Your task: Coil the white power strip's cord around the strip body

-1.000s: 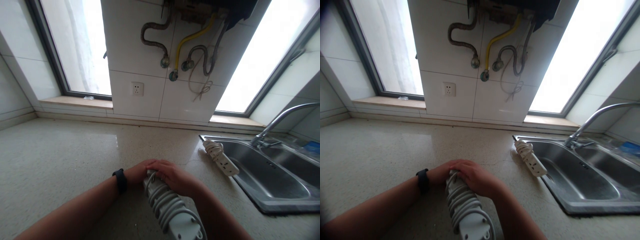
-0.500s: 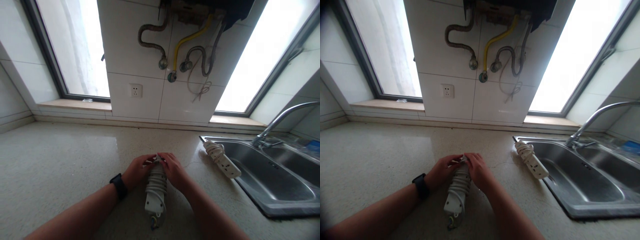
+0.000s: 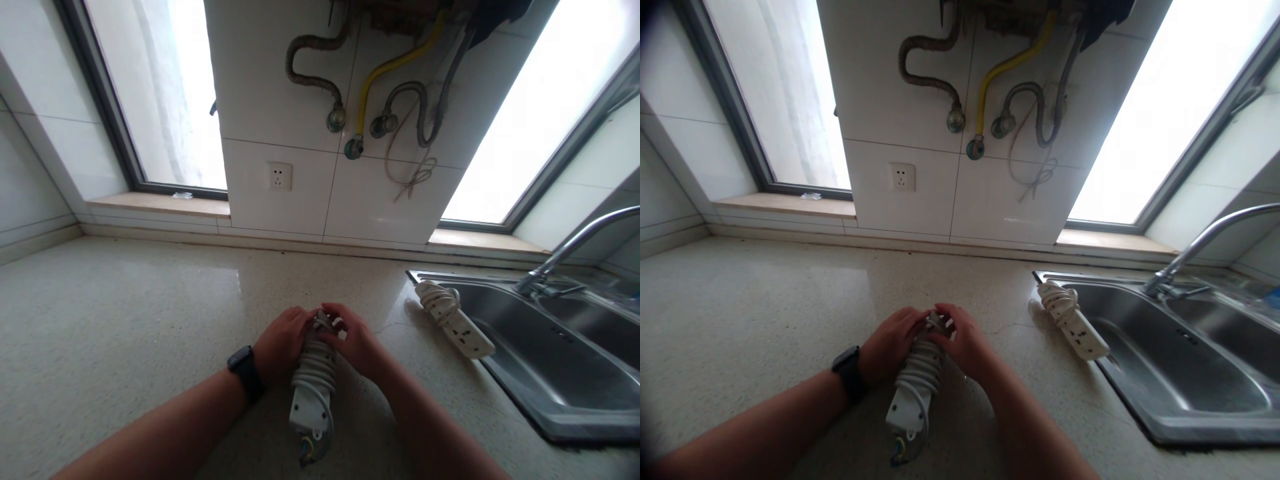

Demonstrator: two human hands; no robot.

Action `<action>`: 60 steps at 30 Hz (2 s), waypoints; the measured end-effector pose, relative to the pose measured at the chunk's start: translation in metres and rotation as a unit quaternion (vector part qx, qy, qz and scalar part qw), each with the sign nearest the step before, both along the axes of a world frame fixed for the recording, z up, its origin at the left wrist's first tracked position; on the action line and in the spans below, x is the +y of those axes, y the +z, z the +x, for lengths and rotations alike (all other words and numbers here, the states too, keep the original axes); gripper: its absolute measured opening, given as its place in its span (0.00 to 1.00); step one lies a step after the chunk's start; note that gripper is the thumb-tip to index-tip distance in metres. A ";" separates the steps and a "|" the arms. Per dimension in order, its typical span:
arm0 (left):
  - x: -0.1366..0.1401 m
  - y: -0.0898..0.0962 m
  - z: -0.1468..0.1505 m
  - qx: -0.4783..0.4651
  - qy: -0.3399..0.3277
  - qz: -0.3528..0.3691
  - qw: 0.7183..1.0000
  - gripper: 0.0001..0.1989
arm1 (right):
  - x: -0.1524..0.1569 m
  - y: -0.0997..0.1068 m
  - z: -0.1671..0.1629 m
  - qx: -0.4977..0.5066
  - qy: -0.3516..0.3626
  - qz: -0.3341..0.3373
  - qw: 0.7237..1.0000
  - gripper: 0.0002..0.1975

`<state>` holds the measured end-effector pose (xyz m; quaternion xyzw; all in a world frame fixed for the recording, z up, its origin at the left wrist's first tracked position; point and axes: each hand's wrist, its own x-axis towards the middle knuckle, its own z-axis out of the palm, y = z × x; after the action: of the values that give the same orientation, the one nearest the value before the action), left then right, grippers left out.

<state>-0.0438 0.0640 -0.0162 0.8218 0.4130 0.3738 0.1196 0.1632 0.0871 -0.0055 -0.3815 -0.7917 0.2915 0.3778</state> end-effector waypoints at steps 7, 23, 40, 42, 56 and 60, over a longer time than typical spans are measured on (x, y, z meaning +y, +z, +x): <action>0.000 -0.005 0.004 0.002 0.032 0.020 0.999 0.09 | 0.002 -0.007 -0.008 0.022 -0.033 -0.024 0.999 0.14; -0.004 0.002 0.003 -0.008 0.024 0.005 1.000 0.13 | 0.000 -0.014 -0.018 0.109 -0.034 -0.074 0.991 0.12; 0.001 0.001 -0.003 0.013 -0.007 0.041 0.999 0.10 | -0.004 -0.017 -0.018 0.129 -0.027 -0.095 0.987 0.10; 0.001 0.001 -0.004 0.011 -0.010 0.040 0.999 0.11 | -0.005 -0.018 -0.018 0.120 -0.033 -0.095 0.988 0.11; 0.001 0.002 -0.001 -0.001 -0.012 -0.005 1.000 0.15 | -0.002 -0.007 -0.015 0.048 -0.068 -0.026 0.996 0.09; 0.000 0.001 0.002 -0.011 -0.009 -0.011 1.000 0.15 | -0.002 -0.007 -0.017 0.043 -0.075 -0.019 0.996 0.09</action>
<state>-0.0413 0.0644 -0.0153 0.8196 0.4087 0.3775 0.1366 0.1462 0.0852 -0.0121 -0.4342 -0.7379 0.2932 0.4255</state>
